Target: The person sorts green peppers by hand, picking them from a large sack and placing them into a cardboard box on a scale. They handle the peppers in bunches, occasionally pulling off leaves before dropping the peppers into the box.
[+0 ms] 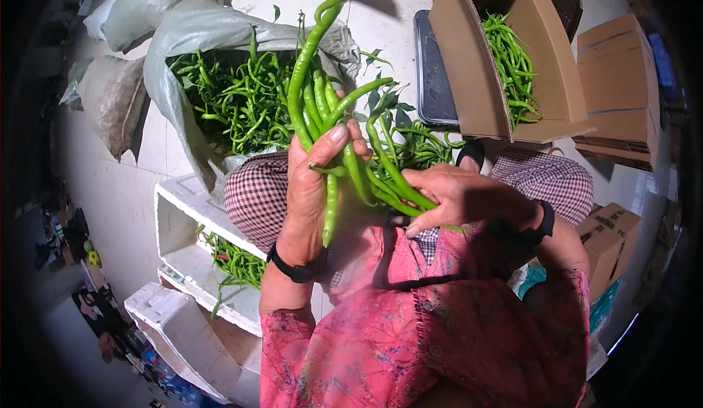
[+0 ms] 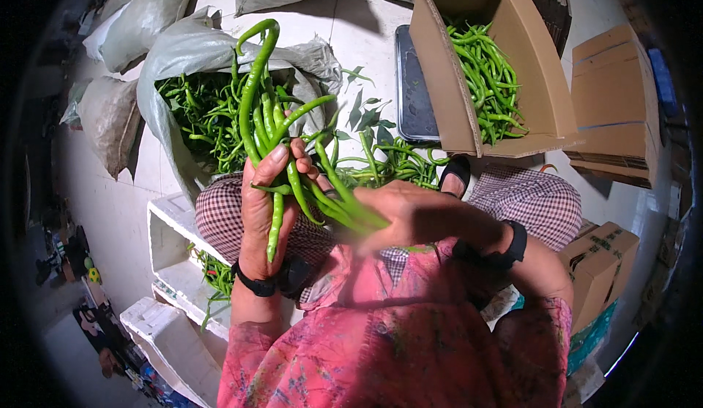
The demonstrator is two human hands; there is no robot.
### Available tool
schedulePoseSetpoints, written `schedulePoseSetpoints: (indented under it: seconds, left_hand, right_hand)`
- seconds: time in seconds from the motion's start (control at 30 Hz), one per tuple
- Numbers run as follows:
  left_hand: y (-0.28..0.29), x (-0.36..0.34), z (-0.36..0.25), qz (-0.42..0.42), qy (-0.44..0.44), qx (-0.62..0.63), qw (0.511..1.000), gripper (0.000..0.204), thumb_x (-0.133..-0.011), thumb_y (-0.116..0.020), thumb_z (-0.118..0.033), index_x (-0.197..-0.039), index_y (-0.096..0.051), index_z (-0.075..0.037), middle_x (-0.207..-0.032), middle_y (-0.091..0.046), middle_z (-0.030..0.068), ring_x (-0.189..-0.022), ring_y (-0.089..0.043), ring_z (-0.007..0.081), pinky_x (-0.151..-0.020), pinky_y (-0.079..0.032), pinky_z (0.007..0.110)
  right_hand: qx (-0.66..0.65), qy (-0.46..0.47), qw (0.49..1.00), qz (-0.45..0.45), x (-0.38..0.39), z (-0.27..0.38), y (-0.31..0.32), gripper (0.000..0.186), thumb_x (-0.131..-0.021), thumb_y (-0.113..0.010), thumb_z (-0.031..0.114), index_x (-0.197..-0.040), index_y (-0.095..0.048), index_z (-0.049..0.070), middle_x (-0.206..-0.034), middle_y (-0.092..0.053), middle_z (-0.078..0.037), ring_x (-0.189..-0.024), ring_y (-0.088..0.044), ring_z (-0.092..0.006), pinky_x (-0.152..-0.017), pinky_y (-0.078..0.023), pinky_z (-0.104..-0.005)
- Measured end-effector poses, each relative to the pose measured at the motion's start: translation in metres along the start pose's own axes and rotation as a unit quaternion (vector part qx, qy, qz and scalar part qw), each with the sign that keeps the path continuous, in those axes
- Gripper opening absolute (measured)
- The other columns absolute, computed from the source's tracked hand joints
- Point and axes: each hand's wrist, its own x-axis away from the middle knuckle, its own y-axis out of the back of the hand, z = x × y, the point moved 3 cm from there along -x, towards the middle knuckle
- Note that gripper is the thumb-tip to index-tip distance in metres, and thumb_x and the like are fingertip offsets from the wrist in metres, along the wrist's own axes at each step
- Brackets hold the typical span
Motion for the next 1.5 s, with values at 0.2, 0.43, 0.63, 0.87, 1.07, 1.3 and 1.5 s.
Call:
schedulePoseSetpoints:
  seconds: [0.2, 0.43, 0.63, 0.87, 1.07, 1.3, 1.5]
  left_hand:
    - [0.011, -0.003, -0.002, -0.018, -0.016, 0.055, 0.998, 0.043, -0.088, -0.06, -0.011, -0.126, -0.043, 0.0, -0.086, -0.057, 0.0084, -0.074, -0.059, 0.0167, -0.07, -0.051, 0.032]
    - [0.015, -0.003, 0.001, -0.019, 0.0, 0.123, 0.992, 0.038, -0.092, -0.057, -0.01, -0.127, -0.046, 0.0, -0.092, -0.058, 0.0082, -0.079, -0.059, 0.017, -0.077, -0.049, 0.033]
    - [0.037, -0.009, -0.016, -0.012, -0.099, 0.146, 0.984, 0.033, -0.094, -0.055, -0.01, -0.125, -0.047, -0.002, -0.091, -0.055, 0.0061, -0.08, -0.056, 0.0145, -0.08, -0.048, 0.032]
    - [0.03, -0.006, -0.014, -0.053, -0.097, 0.08, 0.991, 0.037, -0.095, -0.056, -0.012, -0.129, -0.046, -0.003, -0.09, -0.057, 0.005, -0.074, -0.054, 0.0105, -0.073, -0.047, 0.03]
    - [0.027, -0.007, -0.007, -0.039, -0.079, 0.043, 0.995, 0.039, -0.094, -0.058, -0.013, -0.13, -0.045, -0.004, -0.09, -0.056, 0.0049, -0.074, -0.054, 0.0104, -0.072, -0.047, 0.029]
    - [0.021, -0.009, -0.002, -0.041, -0.059, 0.028, 0.997, 0.04, -0.094, -0.056, -0.012, -0.131, -0.044, -0.003, -0.091, -0.056, 0.0046, -0.074, -0.054, 0.0097, -0.072, -0.047, 0.028]
    - [0.016, -0.005, -0.006, -0.05, -0.058, 0.017, 0.997, 0.044, -0.093, -0.058, -0.012, -0.132, -0.041, -0.002, -0.089, -0.055, 0.0046, -0.073, -0.053, 0.0105, -0.071, -0.048, 0.03]
  right_hand:
    - [-0.006, -0.072, 0.996, 0.06, 0.008, -0.005, -0.002, 0.052, -0.086, -0.066, 0.021, -0.129, -0.045, 0.001, -0.105, -0.061, -0.016, -0.095, -0.06, -0.0295, -0.085, -0.044, -0.0357]
    - [-0.078, -0.052, 0.995, 0.036, 0.03, -0.007, -0.006, 0.047, -0.089, -0.06, 0.03, -0.127, -0.048, 0.005, -0.094, -0.065, -0.018, -0.087, -0.065, -0.0322, -0.077, -0.047, -0.0407]
    - [-0.072, -0.103, 0.992, 0.021, 0.072, -0.024, 0.001, 0.043, -0.092, -0.057, 0.026, -0.127, -0.049, 0.002, -0.089, -0.065, -0.012, -0.08, -0.062, -0.018, -0.074, -0.048, -0.0335]
    - [-0.314, -0.034, 0.937, -0.15, 0.071, 0.004, 0.031, 0.062, -0.088, -0.051, 0.042, -0.126, -0.047, -0.007, -0.094, -0.065, -0.013, -0.09, -0.06, -0.0201, -0.081, -0.042, -0.0255]
    - [-0.5, 0.075, 0.845, -0.176, 0.062, -0.008, 0.045, 0.057, -0.089, -0.05, 0.022, -0.135, -0.035, -0.008, -0.097, -0.063, -0.018, -0.095, -0.064, -0.0252, -0.078, -0.052, -0.0315]
    - [-0.544, 0.093, 0.817, -0.166, 0.06, -0.022, 0.057, 0.053, -0.089, -0.051, 0.013, -0.136, -0.036, -0.004, -0.108, -0.061, -0.018, -0.103, -0.062, -0.0258, -0.095, -0.047, -0.0374]
    - [-0.555, 0.114, 0.797, -0.209, 0.055, -0.01, 0.07, 0.056, -0.086, -0.055, 0.01, -0.137, -0.036, -0.005, -0.098, -0.059, -0.014, -0.088, -0.062, -0.022, -0.084, -0.051, -0.036]
